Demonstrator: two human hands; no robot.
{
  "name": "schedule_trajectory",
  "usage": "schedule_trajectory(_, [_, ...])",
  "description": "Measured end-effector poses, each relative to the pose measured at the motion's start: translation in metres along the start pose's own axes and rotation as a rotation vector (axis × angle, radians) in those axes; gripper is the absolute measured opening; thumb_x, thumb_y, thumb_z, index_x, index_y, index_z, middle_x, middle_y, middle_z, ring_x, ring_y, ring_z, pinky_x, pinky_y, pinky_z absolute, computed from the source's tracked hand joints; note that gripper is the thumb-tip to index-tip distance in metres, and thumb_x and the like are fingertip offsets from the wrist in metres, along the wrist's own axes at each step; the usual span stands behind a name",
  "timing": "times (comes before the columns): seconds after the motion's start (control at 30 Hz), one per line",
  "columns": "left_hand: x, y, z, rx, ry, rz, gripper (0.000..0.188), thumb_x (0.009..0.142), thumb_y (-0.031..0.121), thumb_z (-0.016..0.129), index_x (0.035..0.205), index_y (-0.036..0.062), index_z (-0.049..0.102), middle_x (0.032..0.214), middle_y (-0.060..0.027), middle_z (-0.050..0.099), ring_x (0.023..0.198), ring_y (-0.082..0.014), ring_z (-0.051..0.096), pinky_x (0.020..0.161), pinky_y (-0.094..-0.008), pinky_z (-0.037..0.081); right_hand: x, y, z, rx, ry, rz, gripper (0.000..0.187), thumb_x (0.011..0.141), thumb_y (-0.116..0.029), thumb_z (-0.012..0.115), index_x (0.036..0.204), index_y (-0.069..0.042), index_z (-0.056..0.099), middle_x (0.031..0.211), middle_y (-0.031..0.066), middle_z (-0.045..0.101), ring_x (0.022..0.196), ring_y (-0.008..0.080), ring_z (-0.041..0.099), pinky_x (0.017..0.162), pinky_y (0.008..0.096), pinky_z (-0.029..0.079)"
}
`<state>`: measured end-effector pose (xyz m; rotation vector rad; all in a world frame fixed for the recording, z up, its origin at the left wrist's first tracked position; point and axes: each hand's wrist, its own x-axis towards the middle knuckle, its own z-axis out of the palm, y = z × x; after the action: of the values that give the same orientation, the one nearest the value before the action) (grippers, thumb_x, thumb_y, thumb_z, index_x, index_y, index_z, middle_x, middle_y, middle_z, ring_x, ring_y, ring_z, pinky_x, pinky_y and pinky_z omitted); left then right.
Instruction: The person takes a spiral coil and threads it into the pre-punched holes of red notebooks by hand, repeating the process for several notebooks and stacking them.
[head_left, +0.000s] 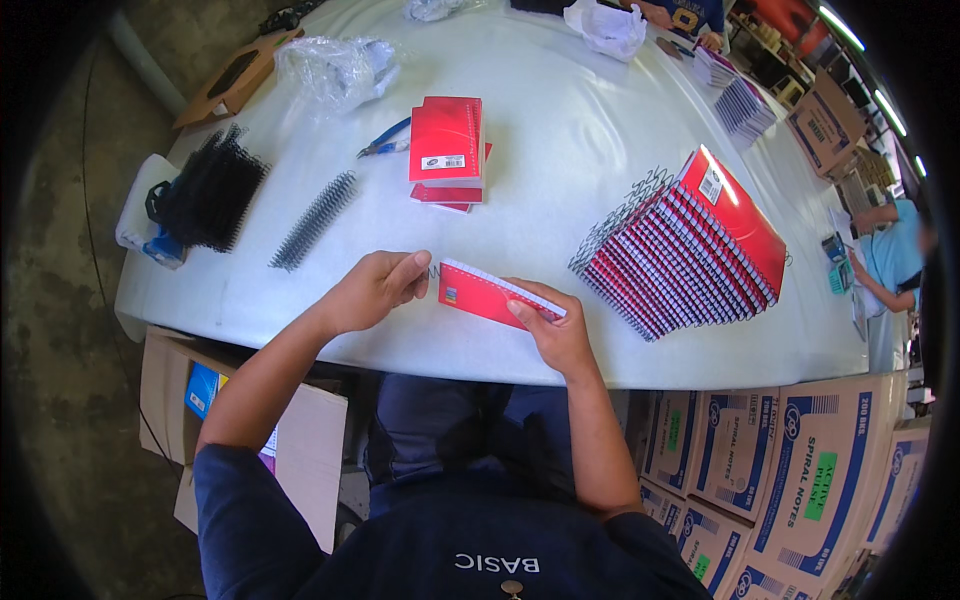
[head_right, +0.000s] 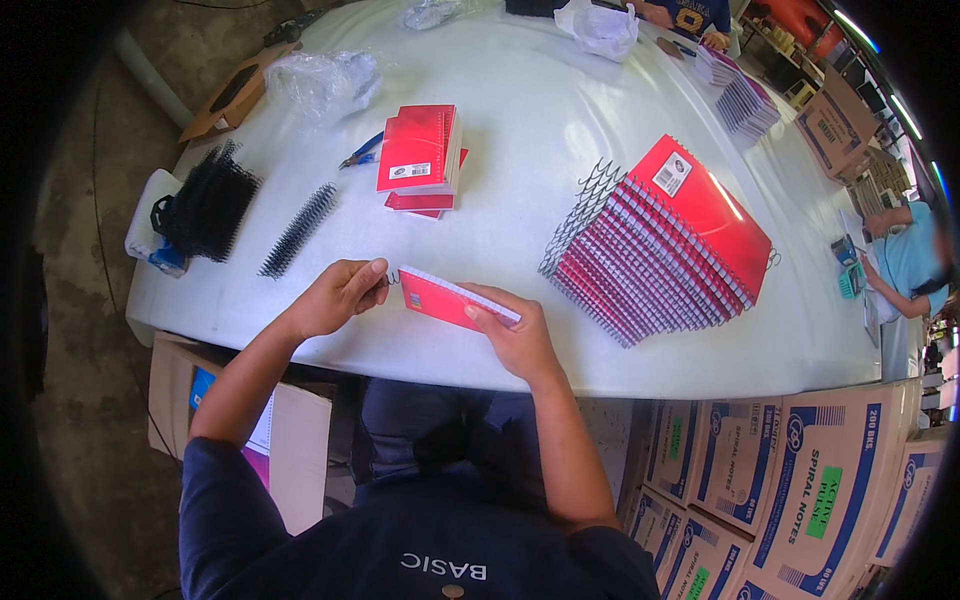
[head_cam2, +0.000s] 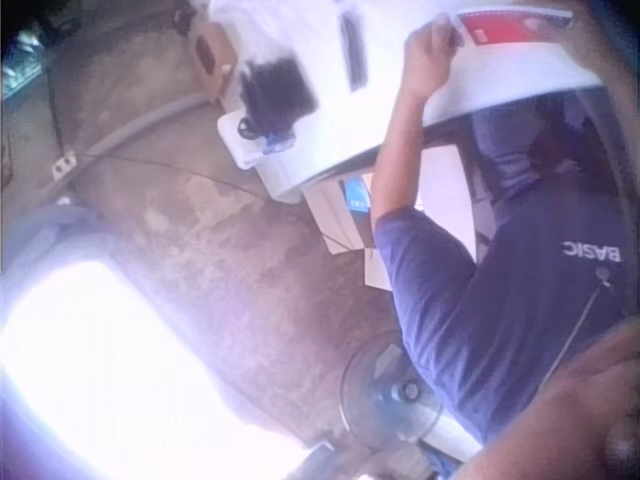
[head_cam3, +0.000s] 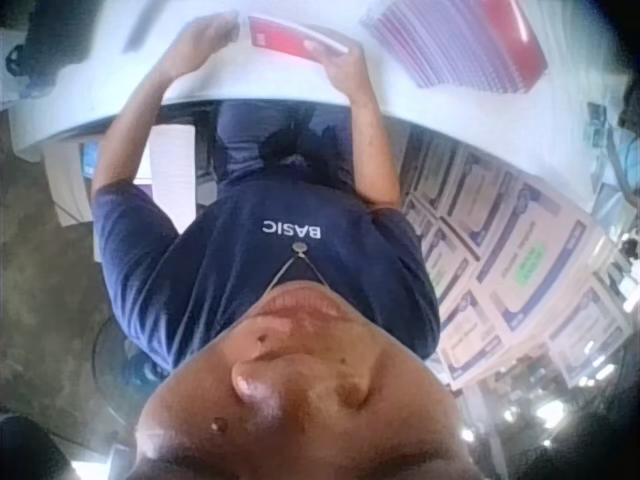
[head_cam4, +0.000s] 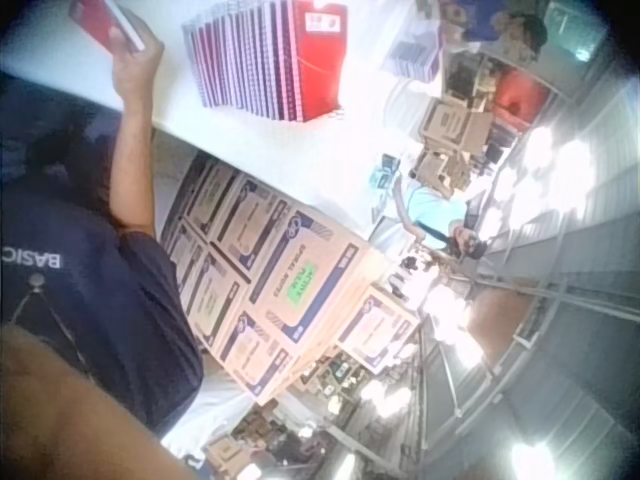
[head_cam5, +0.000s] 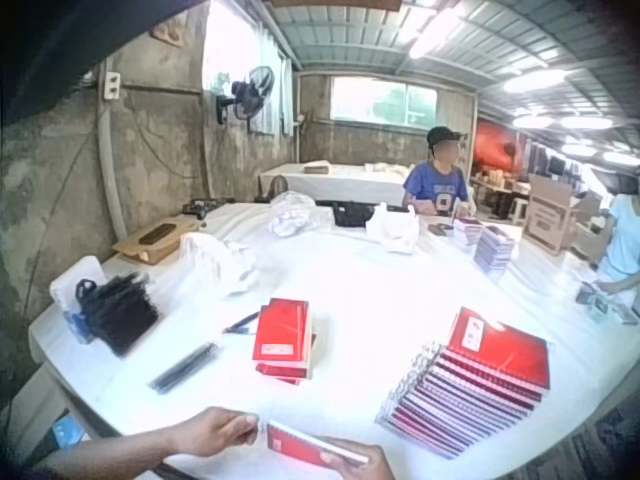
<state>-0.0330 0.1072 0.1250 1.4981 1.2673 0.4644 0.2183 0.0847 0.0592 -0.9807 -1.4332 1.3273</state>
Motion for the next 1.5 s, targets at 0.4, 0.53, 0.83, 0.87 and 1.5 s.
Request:
schedule_trajectory(0.4, [0.017,0.006,-0.025,-0.124,-0.192,-0.129,0.028,0.091,0.032,0.059,0.084,0.0044,0.056,0.057,0.0005,0.044,0.053,-0.0132,0.044,0.055,-0.025,0.041,0.0,0.006,0.0,-0.106,-0.075,-0.15,0.028,0.083,-0.004,0.065,0.111,-0.002,0.065,0.108,0.0122,0.067,0.094,0.0157,0.064,0.084,0.0254,0.048])
schedule_trajectory(0.53, [0.003,0.025,-0.017,0.337,0.086,0.479,0.019,0.078,0.014,0.071,0.09,0.0038,0.059,0.073,-0.004,0.055,0.074,-0.0184,0.054,0.074,-0.0318,0.044,0.0,0.004,0.001,-0.101,-0.059,-0.112,0.028,0.084,-0.005,0.064,0.112,-0.002,0.064,0.107,0.0118,0.067,0.092,0.0134,0.063,0.083,0.0248,0.047])
schedule_trajectory(0.83, [-0.008,0.037,0.011,1.087,0.249,0.64,0.021,0.07,0.011,0.073,0.086,0.0097,0.06,0.087,-0.0071,0.061,0.093,-0.0221,0.058,0.093,-0.0396,0.036,-0.003,0.0,0.003,-0.125,-0.071,-0.129,0.027,0.084,-0.002,0.062,0.112,-0.003,0.064,0.105,0.0116,0.068,0.092,0.0132,0.063,0.082,0.0247,0.047])
schedule_trajectory(0.87, [-0.009,0.031,0.009,1.165,0.229,0.705,0.023,0.068,0.013,0.074,0.083,0.0096,0.057,0.087,-0.0055,0.059,0.093,-0.0211,0.057,0.095,-0.0393,0.036,-0.004,-0.001,0.004,-0.137,-0.072,-0.148,0.028,0.084,-0.002,0.062,0.112,-0.003,0.064,0.105,0.0119,0.068,0.093,0.0146,0.064,0.083,0.0251,0.047])
schedule_trajectory(1.5, [-0.051,-0.129,0.102,0.968,0.435,0.708,0.107,0.072,0.079,0.042,0.135,-0.0065,0.032,0.143,-0.0331,0.022,0.135,-0.051,0.008,0.102,-0.0683,0.0,-0.046,0.004,0.045,-0.344,-0.067,-0.478,0.047,0.072,0.013,0.055,0.115,-0.003,0.061,0.108,0.0152,0.065,0.099,0.0302,0.063,0.085,0.0353,0.05])
